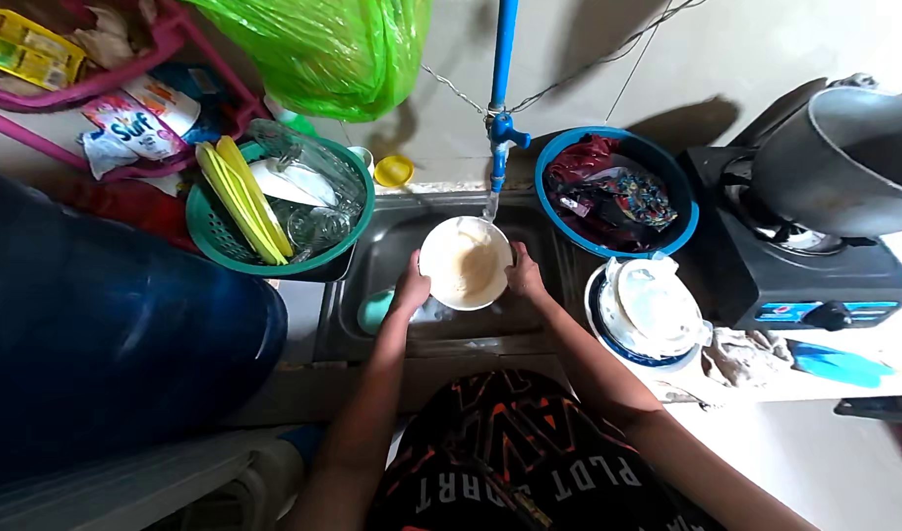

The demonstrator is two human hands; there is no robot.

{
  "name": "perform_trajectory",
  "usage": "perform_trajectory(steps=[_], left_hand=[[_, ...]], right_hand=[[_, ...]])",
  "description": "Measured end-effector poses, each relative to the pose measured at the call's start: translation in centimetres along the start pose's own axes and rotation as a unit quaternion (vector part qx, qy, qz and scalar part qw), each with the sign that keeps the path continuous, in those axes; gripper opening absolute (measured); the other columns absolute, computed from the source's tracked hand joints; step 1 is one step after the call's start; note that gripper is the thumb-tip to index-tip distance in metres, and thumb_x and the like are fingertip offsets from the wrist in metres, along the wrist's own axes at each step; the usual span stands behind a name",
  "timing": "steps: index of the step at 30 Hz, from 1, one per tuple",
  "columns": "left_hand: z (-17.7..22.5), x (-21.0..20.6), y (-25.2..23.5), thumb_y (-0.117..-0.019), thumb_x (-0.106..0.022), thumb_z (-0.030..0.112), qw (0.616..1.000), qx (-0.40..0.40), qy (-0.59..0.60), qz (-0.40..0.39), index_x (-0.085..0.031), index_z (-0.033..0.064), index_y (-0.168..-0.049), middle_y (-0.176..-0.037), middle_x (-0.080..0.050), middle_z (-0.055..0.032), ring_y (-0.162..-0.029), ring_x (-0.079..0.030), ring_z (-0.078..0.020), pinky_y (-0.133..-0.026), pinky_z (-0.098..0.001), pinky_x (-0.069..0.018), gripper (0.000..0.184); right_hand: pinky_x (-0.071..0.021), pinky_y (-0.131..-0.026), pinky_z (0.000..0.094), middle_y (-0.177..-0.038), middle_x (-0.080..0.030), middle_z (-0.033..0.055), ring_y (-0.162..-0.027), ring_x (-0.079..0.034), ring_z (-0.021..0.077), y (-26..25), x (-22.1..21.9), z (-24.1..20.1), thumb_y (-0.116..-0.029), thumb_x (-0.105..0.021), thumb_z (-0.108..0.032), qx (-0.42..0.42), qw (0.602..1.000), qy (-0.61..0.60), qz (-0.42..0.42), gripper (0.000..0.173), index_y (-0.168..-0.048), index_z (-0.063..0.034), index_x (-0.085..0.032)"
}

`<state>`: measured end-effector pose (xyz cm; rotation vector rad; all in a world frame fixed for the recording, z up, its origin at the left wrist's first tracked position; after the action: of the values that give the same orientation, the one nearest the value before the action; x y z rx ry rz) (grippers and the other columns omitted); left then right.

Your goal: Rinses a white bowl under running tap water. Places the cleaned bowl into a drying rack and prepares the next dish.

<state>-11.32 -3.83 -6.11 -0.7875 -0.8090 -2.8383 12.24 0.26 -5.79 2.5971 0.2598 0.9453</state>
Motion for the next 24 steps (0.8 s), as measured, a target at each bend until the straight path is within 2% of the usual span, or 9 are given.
perform_trajectory(steps=[2, 5, 8, 10, 12, 15, 18, 22, 24], left_hand=[[2.1, 0.8, 0.6, -0.0974, -0.057, 0.002, 0.996, -0.018, -0.085, 0.008, -0.027, 0.0133, -0.162, -0.139, -0.056, -0.0295, -0.125, -0.058, -0.0467, -0.102, -0.0644, -0.0465, 0.072], [2.8, 1.3, 0.3, -0.0985, -0.056, 0.005, 0.993, 0.007, -0.115, -0.005, -0.035, 0.0120, -0.157, -0.129, -0.061, -0.0301, -0.112, -0.065, -0.0460, -0.092, -0.0631, -0.0531, 0.063], [0.1, 0.8, -0.5, -0.1028, -0.047, 0.003, 0.997, 0.070, 0.000, -0.037, -0.033, 0.0103, -0.157, -0.137, -0.055, -0.0301, -0.114, -0.065, -0.0414, -0.091, -0.0555, -0.0570, 0.056], [-1.6, -0.3, -0.3, -0.1028, -0.045, -0.001, 0.992, 0.083, 0.089, -0.042, -0.028, 0.0124, -0.159, -0.144, -0.050, -0.0290, -0.118, -0.063, -0.0399, -0.093, -0.0530, -0.0565, 0.061], [-2.4, -1.3, -0.1, -0.1017, -0.045, -0.004, 0.988, 0.064, 0.136, -0.033, -0.022, 0.0137, -0.162, -0.147, -0.047, -0.0282, -0.120, -0.062, -0.0393, -0.094, -0.0524, -0.0565, 0.066], [-1.2, -0.9, 0.0, -0.0994, -0.052, -0.002, 0.998, 0.003, 0.057, 0.012, -0.025, 0.0119, -0.162, -0.147, -0.050, -0.0266, -0.127, -0.058, -0.0394, -0.102, -0.0550, -0.0502, 0.069], [2.7, 0.5, 1.5, -0.0977, -0.057, -0.001, 0.994, -0.061, -0.081, 0.038, -0.030, 0.0150, -0.162, -0.148, -0.053, -0.0239, -0.135, -0.052, -0.0422, -0.111, -0.0614, -0.0408, 0.072], [4.6, 1.5, 1.4, -0.0967, -0.061, 0.008, 0.984, -0.055, -0.161, 0.050, -0.035, 0.0138, -0.160, -0.135, -0.061, -0.0277, -0.124, -0.059, -0.0477, -0.102, -0.0673, -0.0453, 0.069], [3.2, 1.8, 0.5, -0.1001, -0.058, 0.011, 0.993, 0.011, -0.117, 0.030, -0.039, 0.0077, -0.155, -0.129, -0.062, -0.0292, -0.111, -0.067, -0.0422, -0.093, -0.0595, -0.0548, 0.058]], right_hand=[[-0.0493, -0.102, 0.0556, -0.131, -0.062, 0.0294, -0.121, -0.062, 0.0421, -0.6, -0.9, 1.0, -0.0970, -0.057, 0.003, -0.012, 0.999, -0.033, 0.008, 0.062, -0.155, -0.0060, -0.037], [-0.0482, -0.104, 0.0555, -0.132, -0.062, 0.0282, -0.123, -0.062, 0.0408, -0.8, -0.9, 0.5, -0.0977, -0.058, -0.002, -0.015, 1.000, -0.016, 0.004, 0.054, -0.150, -0.0037, -0.046], [-0.0513, -0.098, 0.0569, -0.123, -0.066, 0.0273, -0.112, -0.066, 0.0409, -0.1, 0.5, -1.3, -0.1008, -0.060, -0.014, -0.004, 0.999, 0.032, -0.026, 0.050, -0.149, -0.0073, -0.049], [-0.0534, -0.092, 0.0575, -0.114, -0.069, 0.0256, -0.103, -0.069, 0.0403, 0.4, 1.2, -2.0, -0.1003, -0.061, -0.016, 0.018, 0.998, 0.055, -0.023, 0.050, -0.149, -0.0107, -0.049], [-0.0529, -0.092, 0.0593, -0.115, -0.069, 0.0254, -0.104, -0.069, 0.0421, 0.7, 1.3, -1.8, -0.0990, -0.061, -0.012, 0.031, 0.998, 0.061, -0.009, 0.054, -0.151, -0.0140, -0.047], [-0.0526, -0.094, 0.0573, -0.118, -0.068, 0.0276, -0.107, -0.068, 0.0429, 0.2, 0.4, 0.0, -0.0962, -0.062, -0.003, 0.011, 1.000, 0.011, 0.017, 0.062, -0.154, -0.0134, -0.041], [-0.0497, -0.105, 0.0516, -0.139, -0.057, 0.0293, -0.126, -0.060, 0.0394, -1.1, -1.7, 1.8, -0.0947, -0.056, 0.009, -0.006, 0.995, -0.097, 0.023, 0.068, -0.157, -0.0047, -0.031], [-0.0490, -0.104, 0.0548, -0.139, -0.057, 0.0305, -0.126, -0.059, 0.0411, -3.1, -2.9, 1.8, -0.0966, -0.056, 0.004, -0.015, 0.996, -0.090, -0.016, 0.063, -0.155, -0.0028, -0.035], [-0.0491, -0.101, 0.0602, -0.134, -0.061, 0.0293, -0.122, -0.061, 0.0442, -3.9, -2.0, 0.5, -0.1001, -0.058, -0.008, -0.005, 0.999, -0.011, -0.052, 0.053, -0.151, -0.0065, -0.045]])
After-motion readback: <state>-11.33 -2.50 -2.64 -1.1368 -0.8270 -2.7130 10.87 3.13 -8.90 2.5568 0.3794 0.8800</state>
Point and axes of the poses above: each hand's wrist, its own y-axis away from the middle knuckle, its own x-axis out of the back of the hand, z = x × y, the point moved 3 cm from there along -y, towards the middle knuckle
